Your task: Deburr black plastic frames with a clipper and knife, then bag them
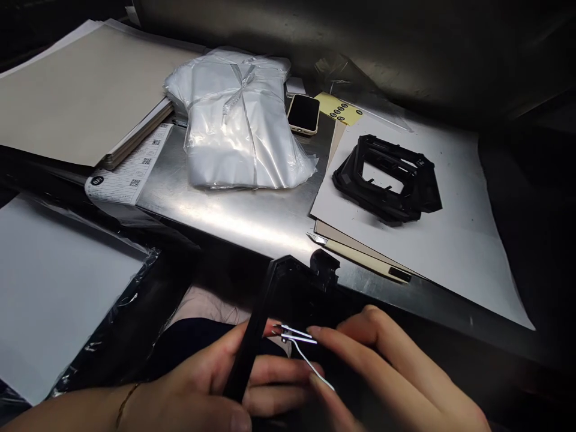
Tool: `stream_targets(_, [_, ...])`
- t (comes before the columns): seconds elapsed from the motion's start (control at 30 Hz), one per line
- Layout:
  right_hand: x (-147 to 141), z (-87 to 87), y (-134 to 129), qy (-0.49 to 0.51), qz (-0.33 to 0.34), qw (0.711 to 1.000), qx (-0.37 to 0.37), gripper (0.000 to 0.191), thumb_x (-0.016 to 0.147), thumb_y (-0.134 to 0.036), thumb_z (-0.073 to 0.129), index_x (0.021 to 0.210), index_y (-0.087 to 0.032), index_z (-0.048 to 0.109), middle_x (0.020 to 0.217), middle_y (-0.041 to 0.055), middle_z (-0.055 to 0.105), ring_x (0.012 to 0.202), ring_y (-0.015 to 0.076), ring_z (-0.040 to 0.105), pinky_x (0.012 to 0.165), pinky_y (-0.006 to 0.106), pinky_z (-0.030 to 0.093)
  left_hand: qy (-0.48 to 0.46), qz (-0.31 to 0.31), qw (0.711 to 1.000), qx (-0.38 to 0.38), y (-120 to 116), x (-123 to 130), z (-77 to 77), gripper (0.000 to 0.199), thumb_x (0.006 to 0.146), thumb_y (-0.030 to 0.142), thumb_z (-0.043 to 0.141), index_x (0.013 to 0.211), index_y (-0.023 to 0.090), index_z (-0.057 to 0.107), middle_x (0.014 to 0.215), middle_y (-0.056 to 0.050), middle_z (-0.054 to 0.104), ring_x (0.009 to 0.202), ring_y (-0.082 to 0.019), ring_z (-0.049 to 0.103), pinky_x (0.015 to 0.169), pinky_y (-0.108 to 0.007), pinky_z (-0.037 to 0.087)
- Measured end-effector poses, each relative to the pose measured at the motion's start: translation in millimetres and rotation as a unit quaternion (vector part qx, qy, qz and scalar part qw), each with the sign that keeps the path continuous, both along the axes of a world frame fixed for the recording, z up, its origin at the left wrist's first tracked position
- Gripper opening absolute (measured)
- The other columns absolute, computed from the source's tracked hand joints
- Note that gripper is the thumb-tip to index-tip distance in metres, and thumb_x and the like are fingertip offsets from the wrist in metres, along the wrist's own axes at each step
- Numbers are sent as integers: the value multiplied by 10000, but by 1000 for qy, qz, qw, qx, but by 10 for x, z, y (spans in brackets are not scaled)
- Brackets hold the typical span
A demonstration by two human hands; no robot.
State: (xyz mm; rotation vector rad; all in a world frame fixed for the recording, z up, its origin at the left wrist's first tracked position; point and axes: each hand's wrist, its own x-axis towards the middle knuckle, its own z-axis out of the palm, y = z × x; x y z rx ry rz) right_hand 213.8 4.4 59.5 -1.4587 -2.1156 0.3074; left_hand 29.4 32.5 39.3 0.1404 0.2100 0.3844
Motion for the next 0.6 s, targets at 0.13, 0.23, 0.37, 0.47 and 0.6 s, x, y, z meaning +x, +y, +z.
stream_targets(0.13, [-53, -9, -7, -9, -21, 1000, 7, 155, 805, -210, 428, 928, -188, 520, 686, -4, 465, 507, 73, 477, 382, 180, 376, -25, -8, 999, 18, 26, 13, 9, 515, 736, 101, 552, 1208, 268, 432, 1244, -75, 497, 1198, -220, 387, 995, -376, 248])
stream_targets(0.23, [-67, -11, 13, -33, 2, 999, 26, 160, 798, -186, 446, 935, -151, 521, 700, 4, 464, 549, 75, 469, 434, 176, 401, -22, 7, 1000, 22, 26, 25, 11, 540, 727, 130, 571, 1225, 258, 409, 1210, -95, 513, 1183, -236, 402, 996, -424, 230])
stream_targets(0.37, [-67, -8, 45, -77, 34, 995, 47, 171, 780, -150, 464, 935, -117, 527, 695, 14, 458, 562, 94, 439, 446, 210, 389, 16, -6, 999, 28, 29, 43, 27, 522, 741, 122, 555, 1224, 252, 406, 1186, -101, 524, 1164, -244, 424, 988, -446, 224])
stream_targets(0.47, [-69, -6, 40, -76, 42, 996, 35, 139, 794, -159, 455, 900, -127, 539, 668, 7, 455, 547, 98, 428, 445, 225, 373, 27, -17, 999, 38, 38, 33, 32, 507, 751, 123, 547, 1220, 257, 408, 1185, -100, 522, 1154, -240, 435, 990, -451, 219])
stream_targets(0.6, [-65, -8, 10, -86, 54, 994, 39, 145, 799, -153, 450, 894, -124, 556, 625, 6, 454, 532, 113, 422, 447, 251, 363, 16, -23, 998, 57, 46, 3, 23, 489, 765, 126, 534, 1212, 284, 417, 1197, -77, 516, 1154, -220, 435, 990, -423, 239])
